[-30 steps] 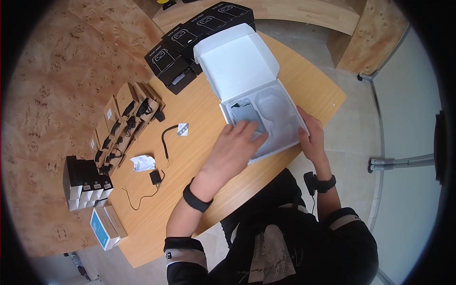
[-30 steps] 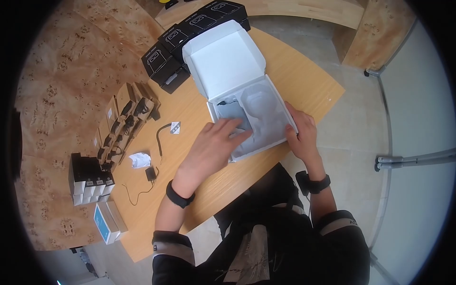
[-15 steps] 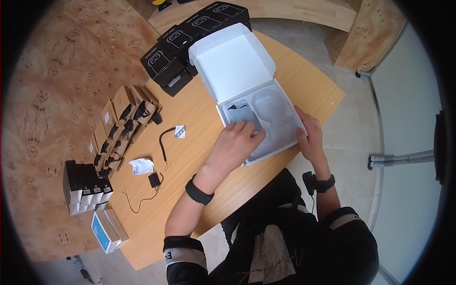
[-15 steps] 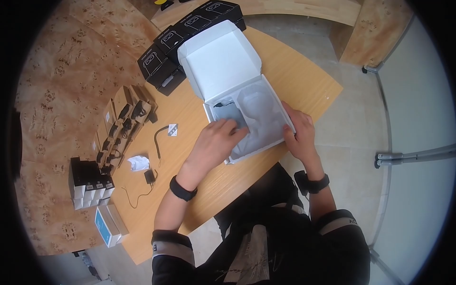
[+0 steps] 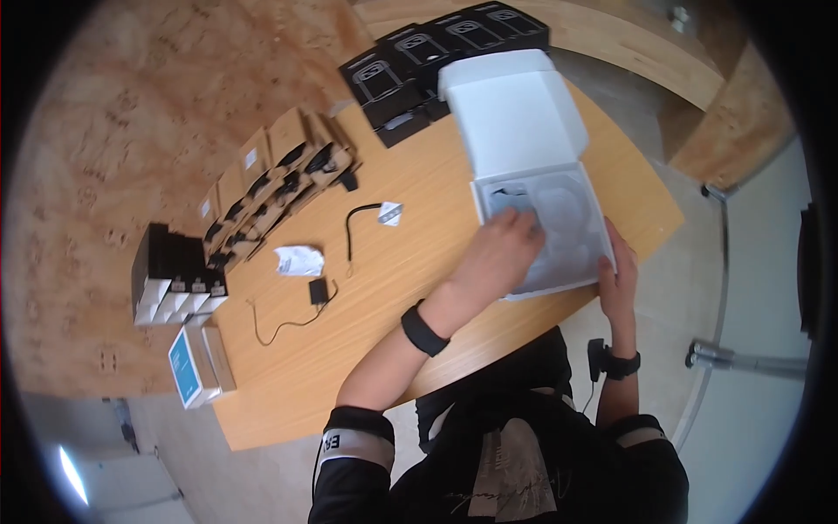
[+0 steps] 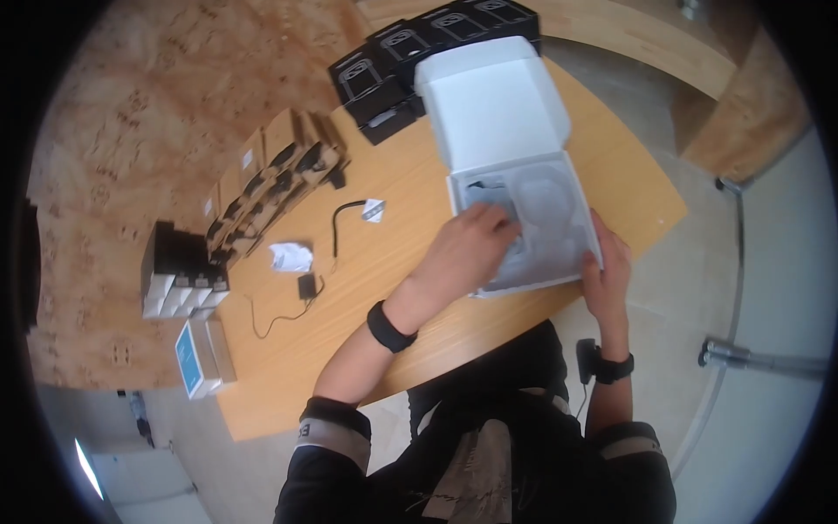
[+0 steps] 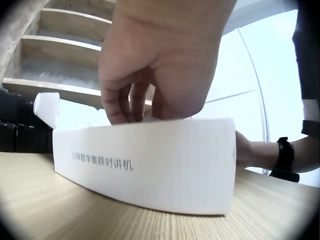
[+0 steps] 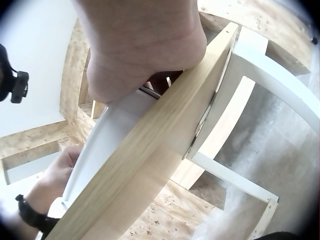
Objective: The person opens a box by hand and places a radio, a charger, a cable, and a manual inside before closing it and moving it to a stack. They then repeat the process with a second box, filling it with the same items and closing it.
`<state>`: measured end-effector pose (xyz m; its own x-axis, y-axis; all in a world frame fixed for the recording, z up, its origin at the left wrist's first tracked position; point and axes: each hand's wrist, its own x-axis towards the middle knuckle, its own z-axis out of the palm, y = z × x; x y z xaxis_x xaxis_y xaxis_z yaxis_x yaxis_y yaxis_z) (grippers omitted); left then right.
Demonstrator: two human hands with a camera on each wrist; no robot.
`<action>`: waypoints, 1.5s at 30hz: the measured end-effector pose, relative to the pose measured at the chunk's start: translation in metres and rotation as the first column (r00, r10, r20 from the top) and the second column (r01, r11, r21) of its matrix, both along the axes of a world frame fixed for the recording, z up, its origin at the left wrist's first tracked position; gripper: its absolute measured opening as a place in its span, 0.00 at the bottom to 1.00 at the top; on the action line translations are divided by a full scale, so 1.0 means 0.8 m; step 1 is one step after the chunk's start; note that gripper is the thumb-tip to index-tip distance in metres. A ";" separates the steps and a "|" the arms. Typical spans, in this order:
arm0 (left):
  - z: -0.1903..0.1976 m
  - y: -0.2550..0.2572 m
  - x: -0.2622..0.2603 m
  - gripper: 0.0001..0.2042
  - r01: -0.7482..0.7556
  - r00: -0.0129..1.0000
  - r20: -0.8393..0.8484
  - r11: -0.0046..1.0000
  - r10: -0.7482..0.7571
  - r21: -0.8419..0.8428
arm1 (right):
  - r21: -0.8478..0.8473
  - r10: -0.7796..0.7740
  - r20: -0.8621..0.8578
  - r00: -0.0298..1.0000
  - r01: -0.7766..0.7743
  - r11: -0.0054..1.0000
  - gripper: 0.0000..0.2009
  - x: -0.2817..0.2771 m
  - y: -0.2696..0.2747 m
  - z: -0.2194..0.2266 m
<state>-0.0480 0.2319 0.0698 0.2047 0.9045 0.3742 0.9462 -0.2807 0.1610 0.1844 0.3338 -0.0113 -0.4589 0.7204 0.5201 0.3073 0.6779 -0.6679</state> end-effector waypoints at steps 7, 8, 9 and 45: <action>0.050 -0.066 -0.014 0.15 -0.148 0.985 0.080 0.989 0.150 -0.023 | -0.097 0.055 -0.037 0.998 -0.058 0.994 0.25 0.004 0.009 -0.014; 0.049 -0.085 -0.039 0.16 -0.189 0.980 0.061 0.982 0.190 -0.028 | -0.113 0.036 -0.031 0.999 -0.039 0.993 0.25 0.005 0.008 -0.017; 0.050 -0.105 -0.064 0.16 -0.225 0.973 0.043 0.974 0.226 -0.030 | -0.139 0.041 -0.018 0.999 -0.043 0.989 0.25 0.006 0.008 -0.018; 0.010 -0.178 -0.250 0.10 -0.741 0.632 -0.032 0.592 0.775 -0.317 | -0.134 -0.005 0.031 1.000 0.009 0.991 0.25 0.008 0.007 -0.023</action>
<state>-0.2478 0.0895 0.0779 -0.6260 0.7774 0.0612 0.7693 0.6028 0.2118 0.1906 0.3395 -0.0300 -0.4675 0.7861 0.4042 0.3332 0.5803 -0.7431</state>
